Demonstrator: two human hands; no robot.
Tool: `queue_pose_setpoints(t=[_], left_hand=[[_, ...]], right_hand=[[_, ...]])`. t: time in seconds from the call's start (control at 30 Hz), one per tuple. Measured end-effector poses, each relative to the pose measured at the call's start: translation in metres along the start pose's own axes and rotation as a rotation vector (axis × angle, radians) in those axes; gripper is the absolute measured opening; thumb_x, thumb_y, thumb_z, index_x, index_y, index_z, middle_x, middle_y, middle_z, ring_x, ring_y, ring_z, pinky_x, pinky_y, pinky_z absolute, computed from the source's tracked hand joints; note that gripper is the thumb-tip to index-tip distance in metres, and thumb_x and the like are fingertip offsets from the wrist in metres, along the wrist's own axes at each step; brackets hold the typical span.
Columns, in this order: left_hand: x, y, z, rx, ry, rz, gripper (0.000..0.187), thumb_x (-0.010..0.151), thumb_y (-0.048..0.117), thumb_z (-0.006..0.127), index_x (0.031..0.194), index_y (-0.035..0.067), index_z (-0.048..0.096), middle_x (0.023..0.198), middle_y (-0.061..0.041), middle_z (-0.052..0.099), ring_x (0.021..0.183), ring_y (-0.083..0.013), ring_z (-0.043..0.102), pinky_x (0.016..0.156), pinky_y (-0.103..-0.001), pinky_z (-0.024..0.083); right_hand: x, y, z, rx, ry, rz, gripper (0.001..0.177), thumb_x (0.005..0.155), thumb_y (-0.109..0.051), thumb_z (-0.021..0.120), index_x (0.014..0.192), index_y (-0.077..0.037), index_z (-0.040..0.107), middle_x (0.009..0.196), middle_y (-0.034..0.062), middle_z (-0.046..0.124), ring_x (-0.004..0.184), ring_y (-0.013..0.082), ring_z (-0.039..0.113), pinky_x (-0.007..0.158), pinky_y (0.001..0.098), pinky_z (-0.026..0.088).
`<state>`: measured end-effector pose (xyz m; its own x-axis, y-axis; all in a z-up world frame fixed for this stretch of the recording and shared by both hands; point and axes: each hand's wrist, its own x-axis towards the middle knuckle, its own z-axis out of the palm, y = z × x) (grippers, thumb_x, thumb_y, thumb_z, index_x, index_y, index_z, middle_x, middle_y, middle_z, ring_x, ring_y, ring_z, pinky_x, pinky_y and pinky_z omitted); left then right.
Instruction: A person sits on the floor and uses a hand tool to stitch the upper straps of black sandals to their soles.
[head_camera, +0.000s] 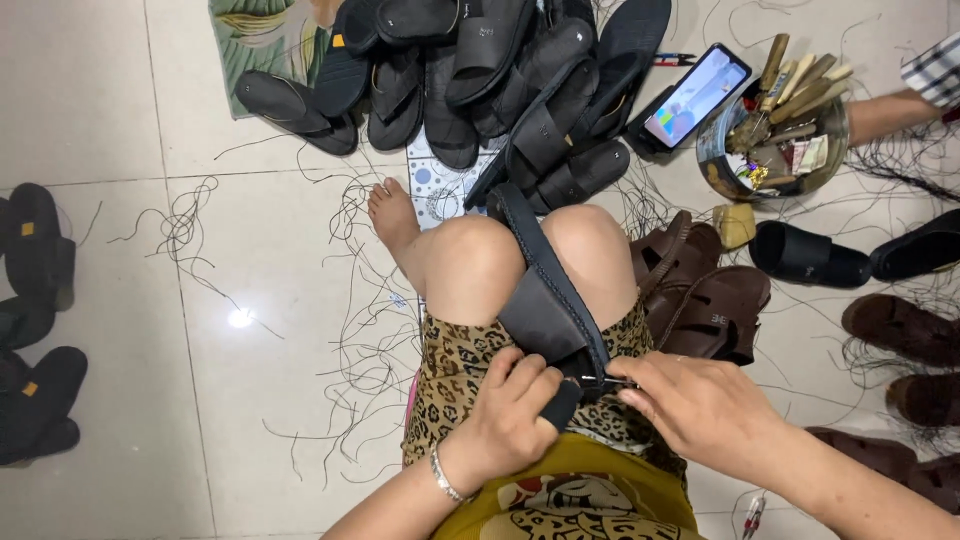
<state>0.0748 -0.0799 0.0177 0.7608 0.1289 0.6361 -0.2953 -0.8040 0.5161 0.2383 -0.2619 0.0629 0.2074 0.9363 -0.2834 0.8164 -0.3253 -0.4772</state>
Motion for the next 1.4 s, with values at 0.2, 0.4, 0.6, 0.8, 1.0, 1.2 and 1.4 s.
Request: queue_pose_setpoints(t=[0.2, 0.4, 0.6, 0.8, 1.0, 1.2, 1.4], left_hand=[[0.029, 0.011, -0.037, -0.955, -0.33, -0.8, 0.013, 0.093, 0.013, 0.074, 0.104, 0.007, 0.072, 0.107, -0.007, 0.071, 0.091, -0.0148, 0.07, 0.086, -0.026, 0.059], [0.011, -0.008, -0.042, -0.845, -0.843, -0.712, 0.026, 0.1, 0.016, 0.07, 0.077, 0.009, 0.061, 0.078, 0.0, 0.062, 0.066, -0.0131, 0.061, 0.062, -0.028, 0.055], [0.012, -0.003, -0.024, -1.781, -0.102, -1.045, 0.013, 0.089, 0.018, 0.082, 0.095, 0.007, 0.076, 0.11, -0.01, 0.068, 0.098, -0.0186, 0.067, 0.089, -0.028, 0.06], [0.02, -0.004, -0.023, -1.246, -0.14, -0.98, 0.011, 0.094, 0.018, 0.075, 0.103, 0.012, 0.076, 0.111, -0.006, 0.07, 0.093, -0.0137, 0.067, 0.084, -0.024, 0.06], [0.014, -0.007, -0.02, -1.889, -0.091, -1.005, 0.009, 0.097, 0.007, 0.075, 0.103, 0.0, 0.075, 0.106, -0.016, 0.07, 0.078, -0.0127, 0.067, 0.064, -0.017, 0.057], [0.035, 0.008, -0.019, -0.837, -0.717, -1.138, 0.004, 0.107, 0.003, 0.055, 0.11, 0.006, 0.057, 0.074, 0.0, 0.056, 0.056, -0.0077, 0.049, 0.05, -0.018, 0.045], [0.038, 0.0, -0.015, -0.667, -0.525, -0.777, 0.02, 0.102, 0.005, 0.058, 0.121, 0.005, 0.053, 0.075, 0.0, 0.056, 0.061, -0.0184, 0.053, 0.063, -0.033, 0.047]], right_hand=[[-0.002, -0.006, 0.008, -0.257, 0.069, -0.08, 0.042, 0.089, -0.01, 0.058, 0.131, -0.011, 0.057, 0.116, 0.0092, 0.069, 0.086, 0.027, 0.069, 0.069, 0.0415, 0.058], [0.0, -0.002, 0.006, -0.081, 0.047, -0.049, 0.028, 0.098, -0.019, 0.055, 0.125, -0.014, 0.057, 0.093, 0.0067, 0.071, 0.065, 0.028, 0.069, 0.053, 0.0447, 0.061], [0.004, -0.004, 0.004, -0.065, 0.154, -0.128, 0.026, 0.096, -0.018, 0.06, 0.121, -0.011, 0.062, 0.097, 0.007, 0.075, 0.081, 0.0225, 0.074, 0.064, 0.037, 0.061], [0.005, -0.01, 0.004, -0.034, 0.367, -0.177, 0.023, 0.096, -0.017, 0.066, 0.115, -0.004, 0.066, 0.097, 0.0097, 0.076, 0.075, 0.0207, 0.073, 0.068, 0.0337, 0.062], [0.007, -0.01, 0.004, -0.074, 0.385, -0.218, 0.021, 0.095, -0.014, 0.067, 0.113, -0.002, 0.067, 0.096, 0.008, 0.075, 0.074, 0.0183, 0.072, 0.07, 0.0326, 0.062], [-0.002, -0.006, 0.007, -0.14, 0.399, -0.213, 0.026, 0.094, -0.015, 0.071, 0.118, -0.007, 0.067, 0.09, 0.0084, 0.072, 0.064, 0.0171, 0.066, 0.063, 0.0332, 0.061], [-0.037, 0.013, -0.023, -0.471, -0.096, -0.092, 0.092, 0.069, -0.006, 0.064, 0.154, -0.032, 0.042, 0.073, -0.0064, 0.059, 0.051, 0.0179, 0.067, 0.047, 0.0338, 0.052]])
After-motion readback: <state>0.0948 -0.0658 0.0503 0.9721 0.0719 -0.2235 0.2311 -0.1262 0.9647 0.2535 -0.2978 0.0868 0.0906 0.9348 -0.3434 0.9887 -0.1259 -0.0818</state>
